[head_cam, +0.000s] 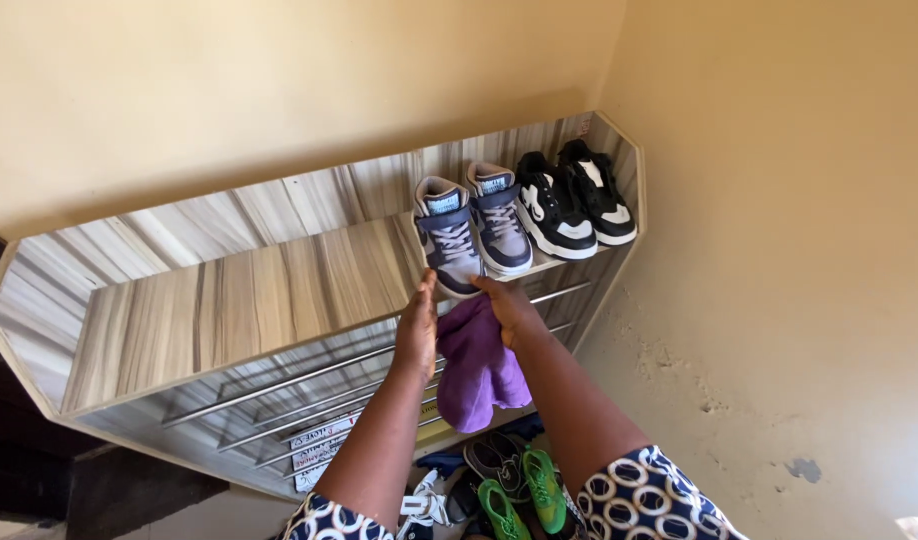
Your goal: Cleaning a wooden shoe rack and various pairs of shoes using a purple cleaning cloth.
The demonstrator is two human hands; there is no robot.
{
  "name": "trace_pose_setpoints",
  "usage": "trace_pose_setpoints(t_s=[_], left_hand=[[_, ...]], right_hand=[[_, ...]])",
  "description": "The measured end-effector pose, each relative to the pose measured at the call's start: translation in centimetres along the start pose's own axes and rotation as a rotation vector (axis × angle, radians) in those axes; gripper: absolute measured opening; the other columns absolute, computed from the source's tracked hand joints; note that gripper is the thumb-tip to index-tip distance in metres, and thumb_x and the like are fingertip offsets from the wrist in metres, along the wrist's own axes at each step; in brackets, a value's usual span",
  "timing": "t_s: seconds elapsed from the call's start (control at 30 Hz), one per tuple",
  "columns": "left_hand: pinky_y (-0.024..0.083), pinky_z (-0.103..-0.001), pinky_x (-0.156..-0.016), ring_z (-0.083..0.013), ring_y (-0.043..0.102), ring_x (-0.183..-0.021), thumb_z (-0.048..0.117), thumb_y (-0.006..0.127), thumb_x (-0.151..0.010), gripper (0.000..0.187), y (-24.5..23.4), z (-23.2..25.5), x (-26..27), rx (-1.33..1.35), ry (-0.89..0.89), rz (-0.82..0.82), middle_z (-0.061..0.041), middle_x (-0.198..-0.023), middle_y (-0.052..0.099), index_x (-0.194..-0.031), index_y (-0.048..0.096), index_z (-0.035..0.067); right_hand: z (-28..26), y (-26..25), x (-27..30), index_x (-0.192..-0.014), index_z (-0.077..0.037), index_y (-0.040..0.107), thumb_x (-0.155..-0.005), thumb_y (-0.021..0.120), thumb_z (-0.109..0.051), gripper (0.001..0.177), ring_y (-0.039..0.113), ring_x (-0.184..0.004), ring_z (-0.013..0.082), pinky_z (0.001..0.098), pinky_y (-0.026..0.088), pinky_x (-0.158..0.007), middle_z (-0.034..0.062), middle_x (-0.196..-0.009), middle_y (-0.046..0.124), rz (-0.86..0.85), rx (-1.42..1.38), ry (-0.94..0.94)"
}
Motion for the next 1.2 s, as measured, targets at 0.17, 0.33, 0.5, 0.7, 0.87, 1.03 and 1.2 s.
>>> trace_pose_setpoints(t_s=[0.17,0.33,0.5,0.7,0.87,1.03,1.2], left_hand=[[0.004,-0.039,-0.125,-0.0191,0.007,-0.159,0.063,0.043,-0.096,0.088,0.2,-0.4,-2.1,-0.018,-0.094,-0.029,-0.008,-0.173,0.017,-0.161,0.027,0.006],[0.004,-0.038,-0.126,-0.0197,0.008,-0.16,0.064,0.044,-0.097,0.09,-0.3,-1.4,-2.9,0.012,-0.09,-0.041,-0.011,-0.173,0.017,-0.161,0.025,0.003],[0.004,-0.038,-0.126,-0.0208,0.01,-0.161,0.065,0.046,-0.097,0.092,-0.1,-1.4,-2.8,-0.011,-0.082,-0.041,-0.013,-0.172,0.021,-0.16,0.026,0.002],[0.009,-0.052,-0.123,-0.0224,0.014,-0.158,0.073,0.039,-0.09,0.091,0.6,0.3,-2.2,-0.189,-0.263,0.016,-0.003,-0.171,0.025,-0.162,0.03,0.017],[0.005,-0.056,-0.121,-0.0205,0.012,-0.158,0.072,0.042,-0.088,0.092,1.1,0.9,-1.7,-0.161,-0.27,0.0,0.001,-0.171,0.023,-0.162,0.027,0.02],[0.004,-0.047,-0.125,-0.0213,0.012,-0.16,0.064,0.044,-0.097,0.085,-1.0,-2.7,-3.5,-0.106,-0.123,-0.052,-0.005,-0.172,0.024,-0.161,0.029,0.011],[0.01,-0.039,-0.126,-0.0214,0.016,-0.159,0.058,0.041,-0.102,0.078,-1.7,-1.5,-0.8,-0.18,-0.134,-0.054,-0.008,-0.172,0.024,-0.161,0.032,0.008]], right_hand=[[0.2,-0.9,-3.2,-0.113,-0.002,0.071,-0.087,0.074,-0.022,0.033,0.074,-0.079,0.0259,0.0393,0.061,-0.075,0.013,-0.099,0.076,-0.042,-0.044,0.021],[0.1,-1.3,-3.7,-0.114,0.0,0.071,-0.088,0.075,-0.023,0.035,0.072,-0.081,0.026,0.0392,0.06,-0.076,0.0135,-0.1,0.076,0.034,0.025,0.038],[-0.1,-1.3,-3.4,-0.12,0.001,0.07,-0.086,0.079,-0.026,0.044,0.072,-0.092,0.0238,0.0365,0.057,-0.082,0.0122,-0.109,0.076,0.063,0.092,-0.004],[-0.4,-1.3,-2.8,-0.13,-0.003,0.064,-0.083,0.08,-0.031,0.057,0.065,-0.104,0.0236,0.038,0.051,-0.092,0.0099,-0.119,0.072,0.174,0.253,-0.116],[0.3,-2.3,-3.9,-0.124,-0.003,0.068,-0.084,0.081,-0.038,0.055,0.064,-0.101,0.0216,0.0353,0.05,-0.089,0.0093,-0.116,0.072,0.139,0.295,-0.216],[1.6,-4.7,-5.9,-0.1,0.003,0.074,-0.085,0.079,-0.055,0.061,0.06,-0.088,0.023,0.0392,0.05,-0.08,0.0138,-0.1,0.07,0.355,0.566,-0.094],[2.2,-4.5,-1.0,-0.096,-0.01,0.071,-0.087,0.066,-0.06,0.05,0.06,-0.08,0.0196,0.0445,0.049,-0.07,0.0034,-0.093,0.066,0.437,0.699,0.114]])
Point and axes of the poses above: each hand's wrist, its own x-axis away from the middle knuckle, its own y-axis out of the palm, z = x × y, the point moved 3 cm from there along -x, towards the middle knuckle
